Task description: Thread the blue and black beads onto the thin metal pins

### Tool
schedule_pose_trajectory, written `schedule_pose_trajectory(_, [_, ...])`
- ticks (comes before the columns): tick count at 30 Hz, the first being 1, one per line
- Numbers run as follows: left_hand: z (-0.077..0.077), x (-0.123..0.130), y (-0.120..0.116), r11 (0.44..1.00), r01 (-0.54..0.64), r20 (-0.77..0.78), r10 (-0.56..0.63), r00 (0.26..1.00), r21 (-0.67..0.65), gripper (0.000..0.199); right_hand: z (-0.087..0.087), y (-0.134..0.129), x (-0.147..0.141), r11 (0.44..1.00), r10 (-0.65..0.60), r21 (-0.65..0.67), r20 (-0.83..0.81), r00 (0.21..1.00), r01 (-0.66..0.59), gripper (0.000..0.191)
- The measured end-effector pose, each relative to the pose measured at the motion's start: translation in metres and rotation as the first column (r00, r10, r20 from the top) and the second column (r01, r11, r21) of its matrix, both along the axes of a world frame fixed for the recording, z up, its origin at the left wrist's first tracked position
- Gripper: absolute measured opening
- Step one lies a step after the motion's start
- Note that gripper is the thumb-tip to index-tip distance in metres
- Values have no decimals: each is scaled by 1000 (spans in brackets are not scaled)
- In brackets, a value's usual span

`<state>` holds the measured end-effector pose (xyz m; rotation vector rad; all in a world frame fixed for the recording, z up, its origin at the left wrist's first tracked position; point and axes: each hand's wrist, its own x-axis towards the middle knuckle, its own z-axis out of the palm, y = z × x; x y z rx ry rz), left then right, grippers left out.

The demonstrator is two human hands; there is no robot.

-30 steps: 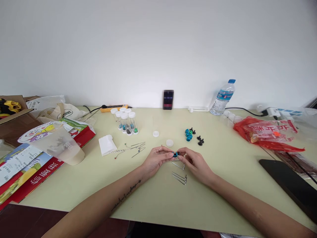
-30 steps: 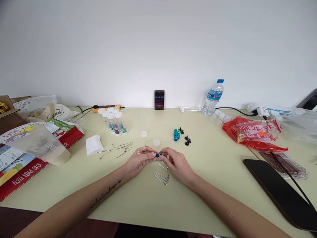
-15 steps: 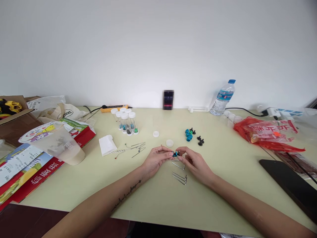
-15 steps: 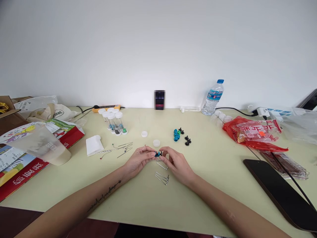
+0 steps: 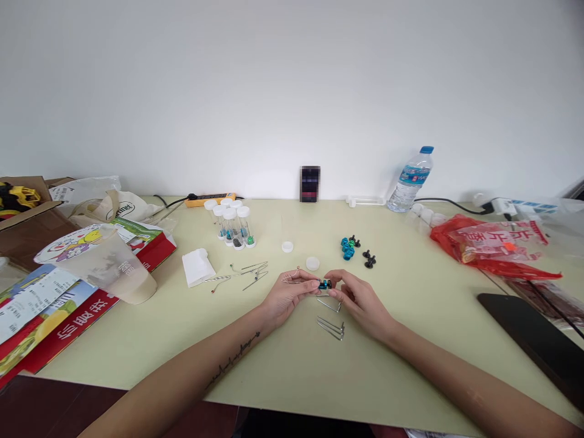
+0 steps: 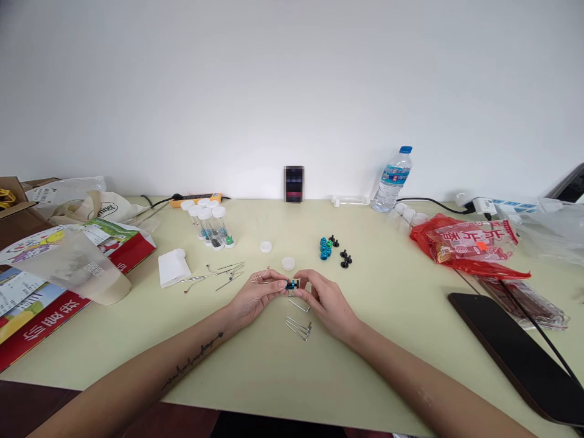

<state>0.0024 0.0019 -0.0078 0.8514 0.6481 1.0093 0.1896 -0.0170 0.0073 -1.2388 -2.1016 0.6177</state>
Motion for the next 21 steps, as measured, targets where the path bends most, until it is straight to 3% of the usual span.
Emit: schedule_pose_trajectory(21, [2, 0, -1, 1000, 17, -8, -17, 1000, -3, 24, 0, 0, 0, 997, 31, 75, -6, 1000, -30, 25])
